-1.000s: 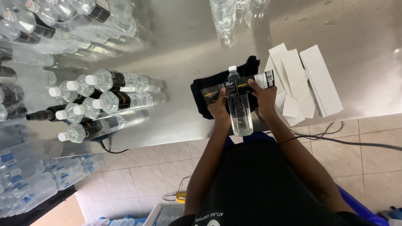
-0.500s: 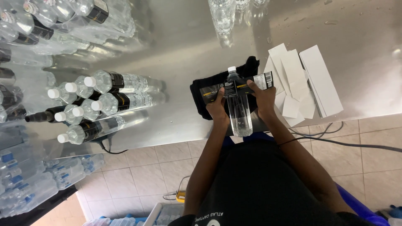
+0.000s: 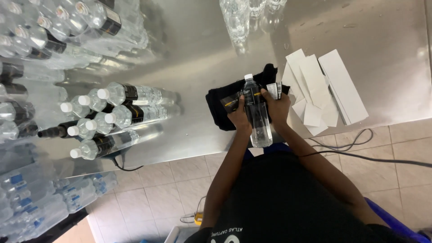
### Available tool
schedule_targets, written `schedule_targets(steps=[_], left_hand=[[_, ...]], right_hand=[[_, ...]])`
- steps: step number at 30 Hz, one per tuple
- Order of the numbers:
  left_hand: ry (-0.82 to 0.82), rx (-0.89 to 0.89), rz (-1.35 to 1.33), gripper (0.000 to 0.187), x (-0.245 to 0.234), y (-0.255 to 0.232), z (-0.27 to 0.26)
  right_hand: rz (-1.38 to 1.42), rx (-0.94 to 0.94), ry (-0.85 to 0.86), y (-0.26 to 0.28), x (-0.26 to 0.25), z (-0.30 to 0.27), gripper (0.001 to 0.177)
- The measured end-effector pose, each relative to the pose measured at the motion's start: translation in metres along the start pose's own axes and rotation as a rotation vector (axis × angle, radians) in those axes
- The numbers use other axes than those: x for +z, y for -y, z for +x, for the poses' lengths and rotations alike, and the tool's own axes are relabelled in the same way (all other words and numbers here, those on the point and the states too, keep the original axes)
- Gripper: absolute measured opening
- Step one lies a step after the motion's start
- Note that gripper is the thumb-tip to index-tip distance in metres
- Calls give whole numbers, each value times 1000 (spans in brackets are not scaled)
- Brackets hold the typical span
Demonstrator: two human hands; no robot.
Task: Manually applying adhesive labels to plastic water bottles at a production workstation.
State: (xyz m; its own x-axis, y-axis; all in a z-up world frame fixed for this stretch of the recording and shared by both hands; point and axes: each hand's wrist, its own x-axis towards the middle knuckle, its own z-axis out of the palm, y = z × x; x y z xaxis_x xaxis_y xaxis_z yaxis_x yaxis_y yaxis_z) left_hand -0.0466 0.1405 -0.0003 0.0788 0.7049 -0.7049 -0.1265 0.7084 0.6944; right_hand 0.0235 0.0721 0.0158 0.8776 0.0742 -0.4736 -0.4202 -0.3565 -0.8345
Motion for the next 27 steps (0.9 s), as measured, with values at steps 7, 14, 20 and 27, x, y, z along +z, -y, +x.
schedule_targets(steps=[7, 14, 20, 27], left_hand=[[206, 50, -201, 39, 5, -57, -52], [477, 129, -428, 37, -12, -89, -50], [609, 124, -502, 34, -27, -120, -52], [742, -50, -565, 35, -61, -98, -1]], right_hand=[[183, -51, -9, 84, -15, -82, 31], [372, -494, 39, 127, -19, -111, 37], [389, -547, 199, 143, -21, -115, 34], [139, -1140, -43, 128, -51, -179, 34]])
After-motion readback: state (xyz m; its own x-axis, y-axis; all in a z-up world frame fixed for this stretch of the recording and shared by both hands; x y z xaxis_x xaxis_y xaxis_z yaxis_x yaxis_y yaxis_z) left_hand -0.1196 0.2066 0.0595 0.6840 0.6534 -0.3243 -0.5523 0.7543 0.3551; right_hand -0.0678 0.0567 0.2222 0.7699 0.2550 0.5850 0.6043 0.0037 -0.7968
